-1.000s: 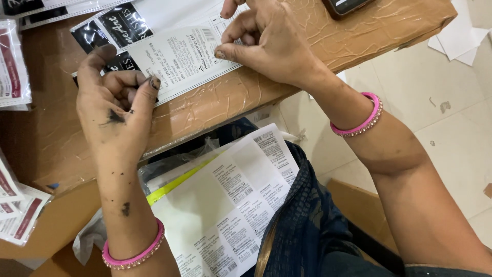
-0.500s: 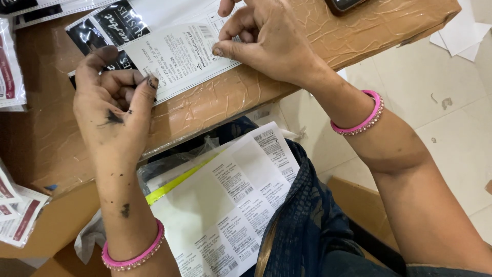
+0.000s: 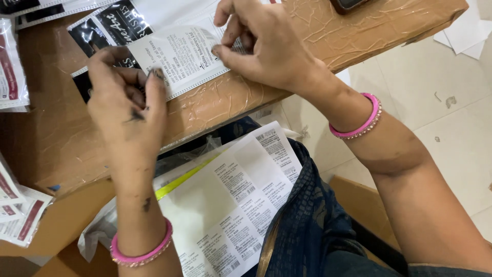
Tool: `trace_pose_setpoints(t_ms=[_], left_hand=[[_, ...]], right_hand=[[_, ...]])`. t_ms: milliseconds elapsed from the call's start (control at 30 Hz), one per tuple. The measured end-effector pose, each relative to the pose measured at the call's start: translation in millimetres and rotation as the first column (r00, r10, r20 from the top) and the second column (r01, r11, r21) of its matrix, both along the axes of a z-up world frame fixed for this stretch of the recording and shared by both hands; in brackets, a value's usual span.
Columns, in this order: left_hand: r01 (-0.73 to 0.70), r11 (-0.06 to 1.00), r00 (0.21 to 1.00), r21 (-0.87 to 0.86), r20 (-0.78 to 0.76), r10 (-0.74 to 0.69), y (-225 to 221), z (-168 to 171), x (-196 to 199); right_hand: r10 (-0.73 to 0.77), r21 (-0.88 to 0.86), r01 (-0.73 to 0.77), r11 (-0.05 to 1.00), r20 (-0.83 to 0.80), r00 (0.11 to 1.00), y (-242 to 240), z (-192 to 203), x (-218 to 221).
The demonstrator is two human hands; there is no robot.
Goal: The person is peeling adhesive labels from a sheet and applying them to the back of packaged paint brushes.
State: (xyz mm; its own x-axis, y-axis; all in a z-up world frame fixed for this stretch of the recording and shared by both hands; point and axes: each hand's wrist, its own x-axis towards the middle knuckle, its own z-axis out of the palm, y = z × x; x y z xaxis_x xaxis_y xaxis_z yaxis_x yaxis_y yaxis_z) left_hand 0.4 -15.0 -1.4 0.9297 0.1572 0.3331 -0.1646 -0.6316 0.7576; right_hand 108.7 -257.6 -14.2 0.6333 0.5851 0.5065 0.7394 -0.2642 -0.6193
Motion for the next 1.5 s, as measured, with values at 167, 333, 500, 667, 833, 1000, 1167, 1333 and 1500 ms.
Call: trace_pose_setpoints(t_ms=[167, 333, 500, 667, 833, 1000, 1167, 1333, 1500], left_hand=[[-0.137, 0.944, 0.987, 0.301, 0.122, 0.105, -8.6, -11.4, 4.6], [-0.173, 0.938, 0.982, 0.302, 0.128, 0.140, -7.8, -18.5, 7.7], [-0.213, 0.943, 0.969, 0.254, 0.178, 0.171, -10.0, -13.0, 5.0], [-0.160, 0.917, 0.936, 0.365, 0.351, 0.023, -20.6, -1.2, 6.6], [-0.082, 0.881, 0.975, 0.466, 0.221, -0.026, -9.0, -6.5, 5.7], [-0.242, 0.855, 0.968, 0.459, 0.177, 0.178, 14.0, -16.1, -48.7], [-0.394, 0.828, 0.912, 0.400, 0.280, 0.299, 13.6, -77.6, -142.5], [-0.368, 0.873, 0.920, 0.321, -0.010, 0.392, 7.0, -187.1, -191.6], [-0.276, 0.883, 0.886, 0.381, -0.255, 0.387, -3.9, -189.5, -199.6]], right_hand=[[-0.141, -0.085, 0.170, 0.982, 0.273, 0.952, 16.5, -6.5, -3.5], [-0.221, -0.059, 0.260, 0.964, 0.363, 0.905, 21.6, -6.7, -5.5], [-0.289, -0.151, 0.315, 0.937, 0.171, 0.942, 23.0, 7.1, -8.2], [-0.196, -0.012, 0.206, 0.978, 0.258, 0.946, 22.4, 5.4, -10.2], [-0.146, -0.187, 0.236, 0.954, 0.401, 0.904, 20.5, 9.3, -15.9], [-0.206, -0.281, 0.362, 0.889, 0.460, 0.864, -21.1, 20.2, -36.4], [0.111, -0.485, 0.102, 0.868, 0.390, 0.914, -47.8, 35.1, -73.3], [0.233, -0.294, -0.044, 0.955, 0.647, 0.726, -49.9, 48.5, -107.3], [0.210, -0.113, -0.186, 0.976, 0.722, 0.660, 14.0, 95.5, -121.6]])
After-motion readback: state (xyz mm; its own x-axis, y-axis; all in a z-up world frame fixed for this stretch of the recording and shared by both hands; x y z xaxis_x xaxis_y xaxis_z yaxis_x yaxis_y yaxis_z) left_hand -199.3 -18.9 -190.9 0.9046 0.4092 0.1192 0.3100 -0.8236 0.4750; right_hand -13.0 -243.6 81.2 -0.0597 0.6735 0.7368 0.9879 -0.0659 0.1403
